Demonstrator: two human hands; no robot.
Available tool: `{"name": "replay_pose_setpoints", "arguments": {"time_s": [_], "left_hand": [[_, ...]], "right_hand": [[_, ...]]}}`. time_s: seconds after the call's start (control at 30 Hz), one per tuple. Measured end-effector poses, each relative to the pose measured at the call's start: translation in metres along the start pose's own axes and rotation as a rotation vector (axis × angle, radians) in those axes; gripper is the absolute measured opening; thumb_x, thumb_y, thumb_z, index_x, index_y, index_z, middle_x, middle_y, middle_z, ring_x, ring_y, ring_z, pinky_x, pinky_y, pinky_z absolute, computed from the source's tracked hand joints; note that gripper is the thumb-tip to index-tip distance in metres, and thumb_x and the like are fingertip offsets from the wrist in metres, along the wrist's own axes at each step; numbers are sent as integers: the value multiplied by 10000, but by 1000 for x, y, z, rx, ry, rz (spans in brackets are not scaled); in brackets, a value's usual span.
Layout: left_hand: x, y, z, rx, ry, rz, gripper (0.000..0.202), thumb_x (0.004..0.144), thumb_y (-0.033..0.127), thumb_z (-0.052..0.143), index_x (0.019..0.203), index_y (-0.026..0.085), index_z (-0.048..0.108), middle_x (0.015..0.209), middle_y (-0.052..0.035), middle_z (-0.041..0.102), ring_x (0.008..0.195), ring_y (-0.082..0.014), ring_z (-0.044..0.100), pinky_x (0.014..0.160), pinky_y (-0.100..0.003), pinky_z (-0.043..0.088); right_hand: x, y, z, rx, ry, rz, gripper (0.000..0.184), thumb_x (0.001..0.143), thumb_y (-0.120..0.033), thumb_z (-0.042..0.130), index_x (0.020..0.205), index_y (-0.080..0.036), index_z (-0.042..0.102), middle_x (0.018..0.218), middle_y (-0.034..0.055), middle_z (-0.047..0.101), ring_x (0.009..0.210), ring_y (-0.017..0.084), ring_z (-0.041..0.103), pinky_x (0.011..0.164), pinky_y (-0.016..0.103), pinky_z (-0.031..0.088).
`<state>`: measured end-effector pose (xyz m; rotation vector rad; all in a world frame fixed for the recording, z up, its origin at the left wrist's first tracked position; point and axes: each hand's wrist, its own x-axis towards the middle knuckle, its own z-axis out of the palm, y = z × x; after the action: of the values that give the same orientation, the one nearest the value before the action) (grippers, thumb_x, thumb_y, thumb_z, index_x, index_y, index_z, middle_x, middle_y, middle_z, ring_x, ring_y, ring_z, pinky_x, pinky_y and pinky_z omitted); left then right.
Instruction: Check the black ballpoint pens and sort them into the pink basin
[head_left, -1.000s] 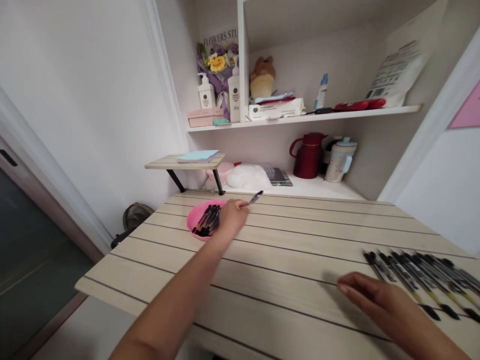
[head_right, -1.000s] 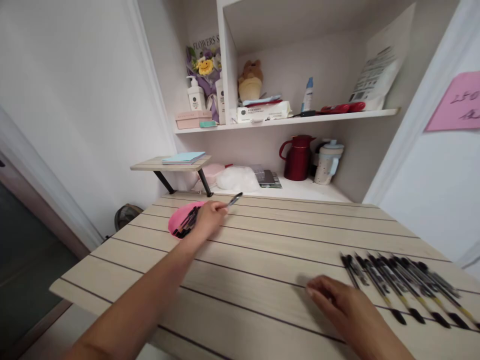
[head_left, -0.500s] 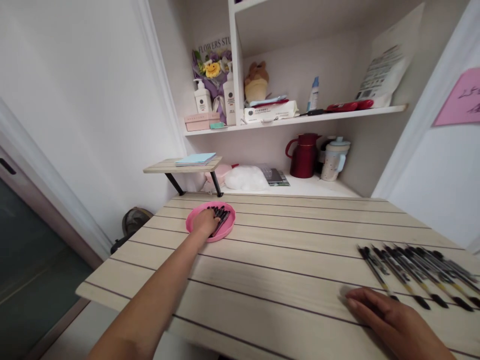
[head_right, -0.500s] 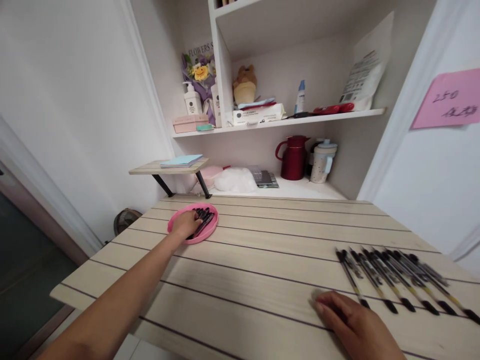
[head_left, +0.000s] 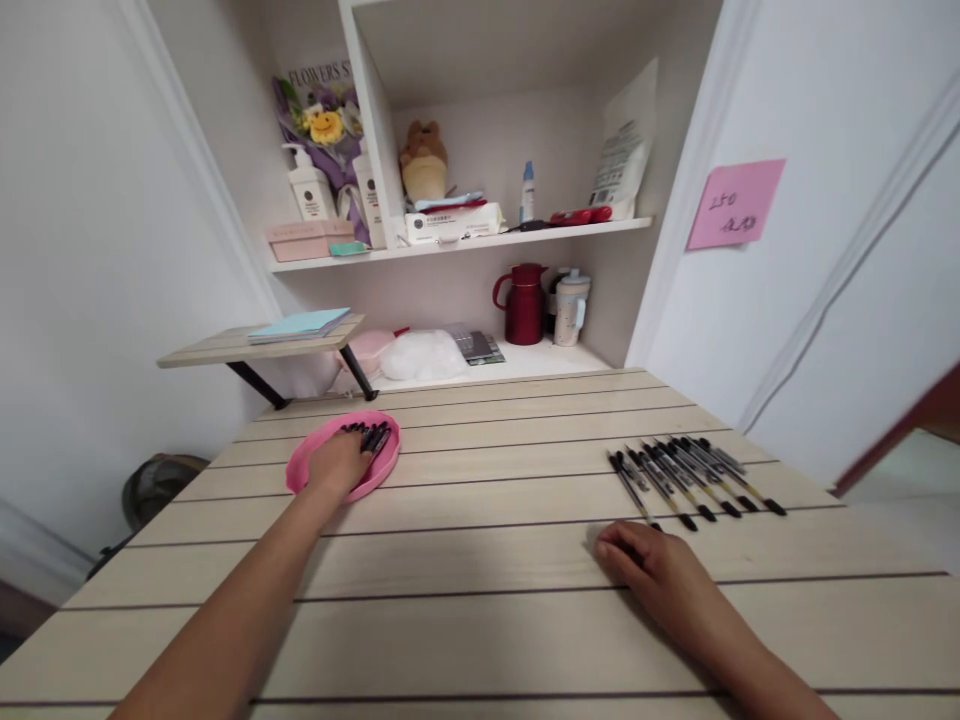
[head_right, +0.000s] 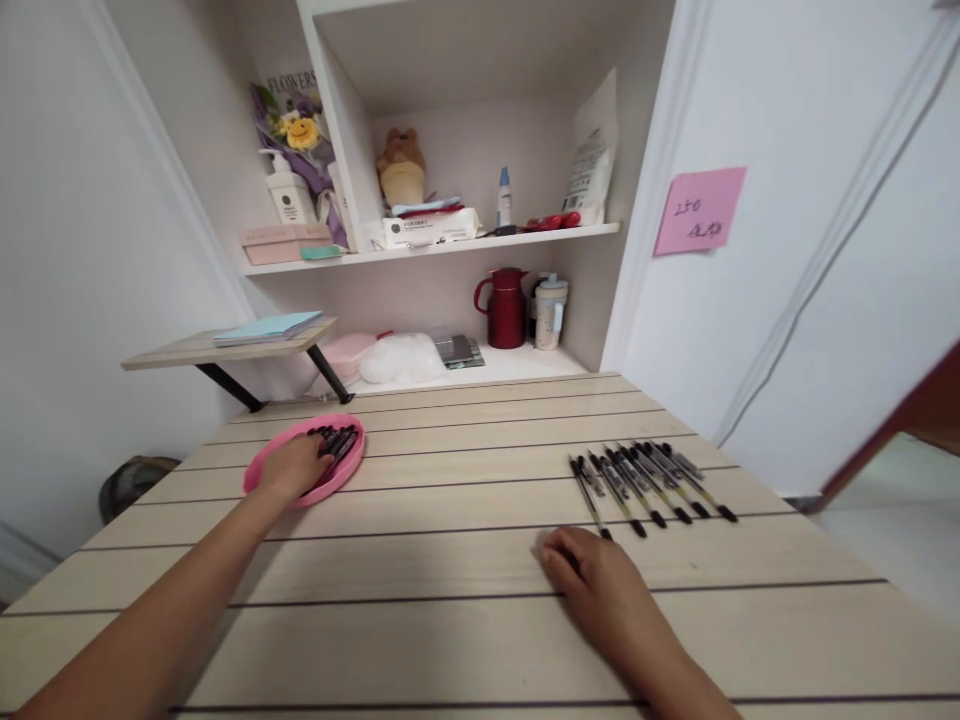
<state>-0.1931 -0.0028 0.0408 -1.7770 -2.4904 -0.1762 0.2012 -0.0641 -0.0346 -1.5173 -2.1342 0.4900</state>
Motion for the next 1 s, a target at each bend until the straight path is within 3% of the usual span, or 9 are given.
{"name": "replay_pose_setpoints", "arguments": {"time_s": [0.13,0.2,0.27,0.4,0.53,0.63,0.7,0.87,1.0], "left_hand": [[-14,31,0,-114,152,163,231,761,296,469,867,160,623,980,-120,598,918,-250,543,743,-312,397],[-29,61,5,-371,113,334,207,755,249,484,892,172,619,971,-83,604,926,-204,537,817,-296,381],[-48,98,13,-735,-128,354,183,739,229,503,862,155,616,901,-67,619,839,-164,558,766,-271,409],[-91,164,31,-1334,-760,217,310,707,346,582,918,121,561,776,-77,611,675,-143,568,623,-272,441],[-115,205,48,-1669,-982,-51,349,700,388,611,902,132,485,763,-96,603,653,-153,579,652,-320,452],[-119,218,55,-1774,-967,-139,204,763,320,533,842,143,468,719,-69,590,598,-141,575,633,-307,447],[-119,219,57,-1809,-939,-177,132,798,276,463,828,147,460,690,-53,580,576,-141,576,616,-307,446],[-118,211,54,-1833,-973,-203,105,821,235,380,833,152,443,621,-35,555,542,-155,573,574,-315,438],[-119,207,56,-1866,-991,-141,102,825,234,368,828,157,436,597,-17,538,486,-127,530,543,-289,419]], "right_hand": [[4,17,-10,-409,200,198,260,842,-362,346,812,-201,547,775,72,655,671,225,607,510,286,335],[8,24,-16,-537,214,244,254,840,-346,356,815,-178,545,770,100,655,679,245,614,494,285,312],[13,28,-19,-583,162,250,247,832,-325,377,782,-160,554,748,118,653,690,254,619,501,287,311],[19,20,-17,-525,97,318,222,792,-287,423,709,-153,579,736,125,656,697,237,617,517,274,309],[19,-1,-5,-225,62,309,253,775,-335,429,614,-190,560,634,66,649,605,180,588,498,248,305],[18,-9,-1,-19,0,192,290,784,-379,419,594,-197,541,603,35,638,560,153,564,493,234,319],[20,-5,-7,-20,-7,155,307,792,-409,414,613,-200,550,612,32,639,567,155,563,492,233,319],[38,25,-32,-411,185,332,217,793,-356,446,740,-203,590,707,73,654,675,215,596,524,268,317],[53,40,-30,-574,170,358,204,788,-326,458,782,-171,591,793,111,659,748,251,608,547,287,338]]}}
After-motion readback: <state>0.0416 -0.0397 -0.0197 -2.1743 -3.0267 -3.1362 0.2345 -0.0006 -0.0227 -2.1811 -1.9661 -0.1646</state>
